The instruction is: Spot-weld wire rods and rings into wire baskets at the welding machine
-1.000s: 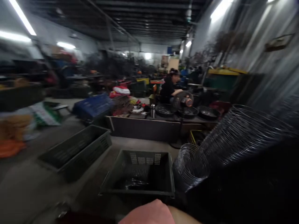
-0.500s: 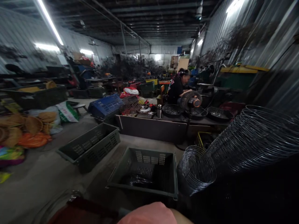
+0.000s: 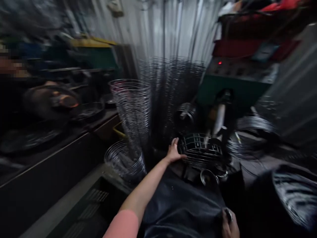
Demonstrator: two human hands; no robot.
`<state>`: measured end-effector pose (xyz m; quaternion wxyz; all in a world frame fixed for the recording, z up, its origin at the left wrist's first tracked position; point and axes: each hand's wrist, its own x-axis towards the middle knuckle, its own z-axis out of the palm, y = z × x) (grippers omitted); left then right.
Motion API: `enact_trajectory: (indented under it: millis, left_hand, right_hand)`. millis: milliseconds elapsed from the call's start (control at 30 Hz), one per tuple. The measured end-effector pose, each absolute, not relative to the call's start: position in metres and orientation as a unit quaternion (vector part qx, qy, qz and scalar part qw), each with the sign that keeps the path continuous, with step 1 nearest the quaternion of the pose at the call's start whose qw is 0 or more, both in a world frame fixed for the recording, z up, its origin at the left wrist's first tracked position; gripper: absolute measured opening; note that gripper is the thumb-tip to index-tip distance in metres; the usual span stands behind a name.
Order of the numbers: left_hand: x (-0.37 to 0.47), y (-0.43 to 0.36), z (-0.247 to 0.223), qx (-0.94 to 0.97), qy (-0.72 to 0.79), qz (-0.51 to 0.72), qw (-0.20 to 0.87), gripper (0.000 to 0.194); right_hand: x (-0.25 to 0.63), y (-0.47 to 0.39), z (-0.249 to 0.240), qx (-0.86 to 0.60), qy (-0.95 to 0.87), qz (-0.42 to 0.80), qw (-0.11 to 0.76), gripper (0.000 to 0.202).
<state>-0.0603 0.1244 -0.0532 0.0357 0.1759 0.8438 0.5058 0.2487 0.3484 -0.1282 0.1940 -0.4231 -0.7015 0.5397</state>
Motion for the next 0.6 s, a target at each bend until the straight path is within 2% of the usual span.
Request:
enact_trajectory:
  millis: [133, 233, 333, 467, 600]
  left_hand:
    - [-0.066, 0.133, -0.062, 0.212, 0.825, 0.52, 0.062, 0.126]
    - [-0.068, 0.138, -0.066, 0.225, 0.803, 0.548, 0.063, 0.12]
    - [-0.072, 0.143, -0.068, 0.204, 0.788, 0.577, 0.072, 0.11]
    - [-0.076, 0.149, -0.069, 0.19, 0.78, 0.59, 0.087, 0.105]
    - [-0.074, 0.152, -0.07, 0.193, 0.759, 0.619, 0.056, 0.093]
  right_hand:
    - [0.245, 0.367, -0.116, -0.49, -0.506, 0.677, 0.215, 0.033]
    - [0.246, 0.376, -0.105, -0.489, -0.414, 0.748, 0.172, 0.028]
    - [0.246, 0.377, -0.096, -0.463, -0.313, 0.818, 0.136, 0.033]
    - [0.24, 0.374, -0.084, -0.445, -0.249, 0.85, 0.133, 0.031]
    - [0.238, 0.372, -0.076, -0.426, -0.216, 0.863, 0.163, 0.027]
